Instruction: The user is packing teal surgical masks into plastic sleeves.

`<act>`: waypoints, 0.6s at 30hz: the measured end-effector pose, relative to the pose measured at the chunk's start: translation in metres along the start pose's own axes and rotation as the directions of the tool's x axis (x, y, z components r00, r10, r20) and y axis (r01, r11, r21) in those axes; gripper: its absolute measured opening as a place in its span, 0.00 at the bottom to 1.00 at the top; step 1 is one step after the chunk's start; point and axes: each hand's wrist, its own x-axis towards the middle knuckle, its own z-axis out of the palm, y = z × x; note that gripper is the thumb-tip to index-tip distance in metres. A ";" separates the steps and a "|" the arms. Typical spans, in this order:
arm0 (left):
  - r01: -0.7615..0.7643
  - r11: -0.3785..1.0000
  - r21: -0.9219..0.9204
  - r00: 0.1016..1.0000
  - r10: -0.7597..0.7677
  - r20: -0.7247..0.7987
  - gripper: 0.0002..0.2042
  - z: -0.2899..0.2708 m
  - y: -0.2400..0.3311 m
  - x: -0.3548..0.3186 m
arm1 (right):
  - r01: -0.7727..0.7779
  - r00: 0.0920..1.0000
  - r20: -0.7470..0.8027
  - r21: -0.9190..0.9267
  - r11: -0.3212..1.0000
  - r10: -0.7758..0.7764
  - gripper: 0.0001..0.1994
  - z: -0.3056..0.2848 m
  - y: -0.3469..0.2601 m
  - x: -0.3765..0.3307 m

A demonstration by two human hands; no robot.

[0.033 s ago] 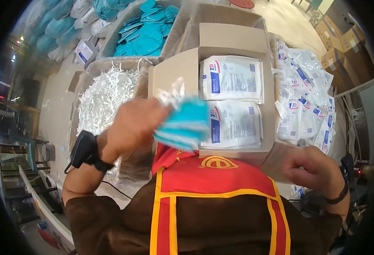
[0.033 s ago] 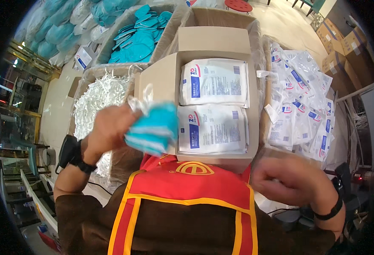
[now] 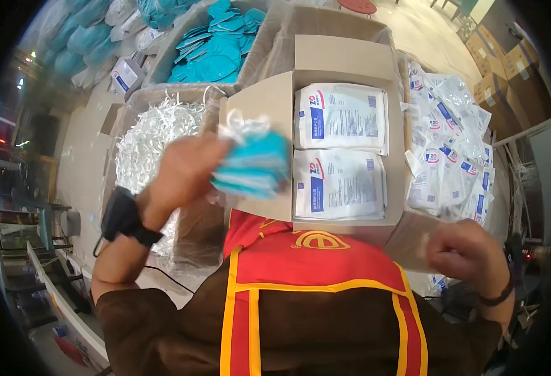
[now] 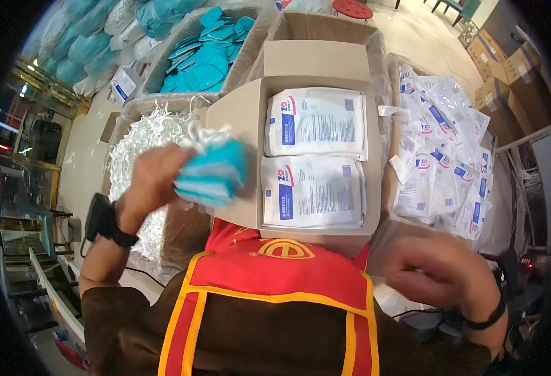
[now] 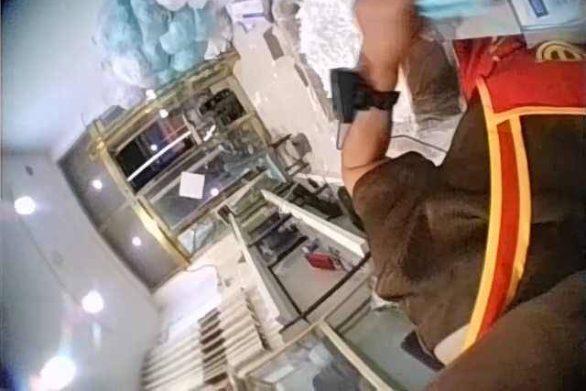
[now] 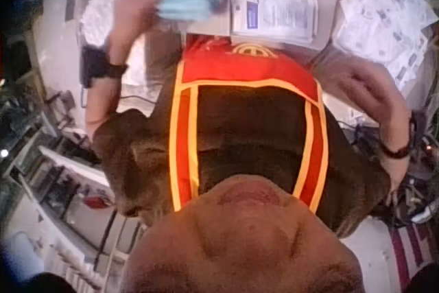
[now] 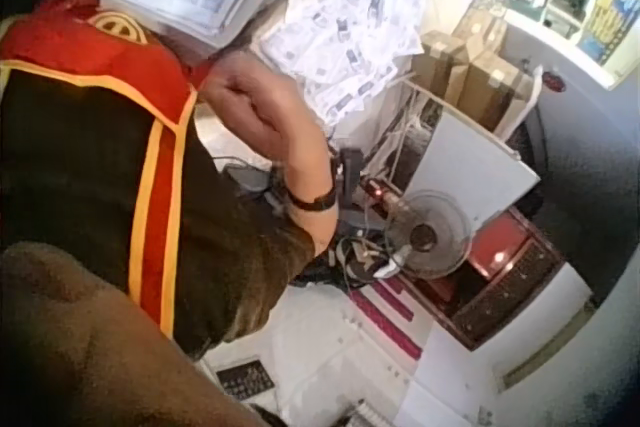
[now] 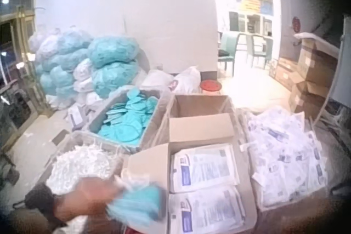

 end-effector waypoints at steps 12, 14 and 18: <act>-0.283 0.958 -0.037 0.959 0.283 0.008 0.21 -0.007 0.040 0.036 | 0.316 0.947 -0.288 0.761 0.566 -0.142 0.11 -0.001 -0.003 0.101; -0.331 0.943 -0.030 0.942 0.332 0.053 0.23 -0.006 0.042 0.035 | 0.219 0.972 -0.200 0.566 0.794 -0.126 0.08 -0.003 -0.025 0.120; -0.303 0.953 -0.024 0.948 0.303 0.094 0.21 -0.012 0.049 0.041 | 0.527 0.808 -0.243 -0.111 0.843 -0.537 0.06 0.009 -0.044 0.137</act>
